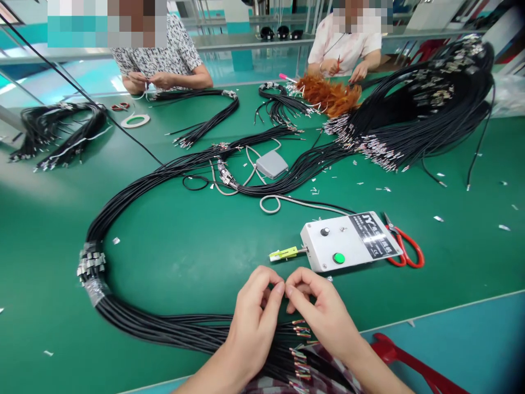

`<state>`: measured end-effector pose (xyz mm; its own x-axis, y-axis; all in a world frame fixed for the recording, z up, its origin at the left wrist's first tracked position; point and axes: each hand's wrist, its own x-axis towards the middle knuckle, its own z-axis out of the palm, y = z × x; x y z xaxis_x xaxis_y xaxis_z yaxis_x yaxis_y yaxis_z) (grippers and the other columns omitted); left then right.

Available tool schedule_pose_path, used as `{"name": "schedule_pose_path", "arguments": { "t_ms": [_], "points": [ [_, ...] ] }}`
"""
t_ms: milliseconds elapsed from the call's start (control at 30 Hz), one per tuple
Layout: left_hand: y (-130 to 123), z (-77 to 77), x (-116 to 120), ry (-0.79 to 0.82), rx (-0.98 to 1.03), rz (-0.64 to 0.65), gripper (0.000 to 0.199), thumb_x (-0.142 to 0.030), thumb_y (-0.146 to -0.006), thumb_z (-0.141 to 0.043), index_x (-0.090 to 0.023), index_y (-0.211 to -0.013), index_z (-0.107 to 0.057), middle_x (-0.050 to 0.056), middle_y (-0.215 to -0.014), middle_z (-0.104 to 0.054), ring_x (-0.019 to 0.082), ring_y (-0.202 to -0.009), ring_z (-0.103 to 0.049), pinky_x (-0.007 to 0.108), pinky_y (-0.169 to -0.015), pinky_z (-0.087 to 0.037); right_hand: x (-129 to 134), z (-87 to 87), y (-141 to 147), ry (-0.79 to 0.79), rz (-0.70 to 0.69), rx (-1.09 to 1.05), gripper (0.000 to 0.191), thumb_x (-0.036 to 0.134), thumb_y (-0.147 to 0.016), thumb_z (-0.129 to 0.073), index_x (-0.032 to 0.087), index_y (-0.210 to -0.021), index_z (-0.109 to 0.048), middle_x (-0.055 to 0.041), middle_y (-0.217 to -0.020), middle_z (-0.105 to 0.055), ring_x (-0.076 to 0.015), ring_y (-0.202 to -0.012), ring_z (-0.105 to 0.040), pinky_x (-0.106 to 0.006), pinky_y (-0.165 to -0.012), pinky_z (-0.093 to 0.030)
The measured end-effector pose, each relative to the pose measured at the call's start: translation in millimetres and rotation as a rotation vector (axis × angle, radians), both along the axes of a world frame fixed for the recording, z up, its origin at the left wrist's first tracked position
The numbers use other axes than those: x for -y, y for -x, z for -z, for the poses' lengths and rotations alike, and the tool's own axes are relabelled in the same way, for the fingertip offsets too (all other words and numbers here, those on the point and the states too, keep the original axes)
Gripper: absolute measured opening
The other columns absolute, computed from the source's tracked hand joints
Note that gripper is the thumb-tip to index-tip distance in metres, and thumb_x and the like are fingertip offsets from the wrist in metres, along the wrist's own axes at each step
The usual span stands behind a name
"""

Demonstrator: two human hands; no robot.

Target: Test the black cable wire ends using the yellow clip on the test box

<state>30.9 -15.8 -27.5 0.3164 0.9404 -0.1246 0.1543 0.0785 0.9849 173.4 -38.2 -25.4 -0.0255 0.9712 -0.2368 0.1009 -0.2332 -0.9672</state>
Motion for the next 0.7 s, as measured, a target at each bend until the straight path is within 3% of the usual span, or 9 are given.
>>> {"name": "schedule_pose_path", "arguments": {
  "t_ms": [167, 400, 500, 633, 700],
  "points": [
    [-2.9, -1.9, -4.0, -0.157, -0.141, 0.105, 0.023, -0.020, -0.098, -0.045, -0.020, -0.078, -0.057, 0.000, -0.075, -0.056, 0.015, -0.070, -0.052, 0.024, -0.067, -0.040, -1.9, 0.6, -7.0, -0.076, -0.035, 0.189, 0.018, 0.027, -0.094, -0.051, 0.020, -0.078, -0.055, 0.0023, -0.071, -0.058, -0.0124, -0.063, -0.054, -0.025, -0.059, -0.041],
    [1.9, 2.0, -11.0, -0.104, -0.145, 0.117, 0.023, -0.022, -0.097, -0.046, -0.019, -0.076, -0.056, -0.001, -0.073, -0.054, 0.015, -0.068, -0.049, 0.025, -0.065, -0.038, 3.1, 1.0, -12.4, -0.207, -0.093, 0.378, 0.017, 0.023, -0.098, -0.044, 0.022, -0.086, -0.056, -0.0012, -0.083, -0.060, -0.0141, -0.072, -0.058, -0.027, -0.064, -0.044],
    [6.7, 2.0, -13.6, -0.004, -0.082, 0.121, 0.021, -0.025, -0.096, -0.048, -0.019, -0.076, -0.055, -0.003, -0.068, -0.050, 0.013, -0.061, -0.044, 0.023, -0.058, -0.035, 9.1, -2.2, -16.6, -0.255, -0.093, 0.452, 0.013, 0.025, -0.099, -0.045, 0.023, -0.096, -0.058, -0.0024, -0.089, -0.065, -0.0152, -0.077, -0.062, -0.029, -0.068, -0.047],
    [9.9, -0.9, -17.2, 0.128, 0.030, 0.125, 0.021, -0.030, -0.095, -0.050, -0.019, -0.076, -0.054, -0.005, -0.064, -0.045, 0.010, -0.052, -0.035, 0.021, -0.049, -0.029, 10.4, -10.1, -16.3, -0.402, -0.104, 0.707, 0.020, 0.029, -0.098, -0.050, 0.021, -0.115, -0.056, -0.0065, -0.099, -0.069, -0.0181, -0.079, -0.065, -0.033, -0.072, -0.047],
    [10.5, -3.4, -18.1, 0.117, 0.019, 0.144, 0.022, -0.029, -0.095, -0.050, -0.019, -0.075, -0.053, -0.006, -0.063, -0.044, 0.010, -0.052, -0.035, 0.021, -0.049, -0.029, 5.8, -15.0, -13.9, -0.494, -0.166, 0.855, 0.017, 0.027, -0.099, -0.048, 0.019, -0.108, -0.061, -0.0066, -0.094, -0.070, -0.0189, -0.077, -0.064, -0.033, -0.069, -0.044]
  ]
}}
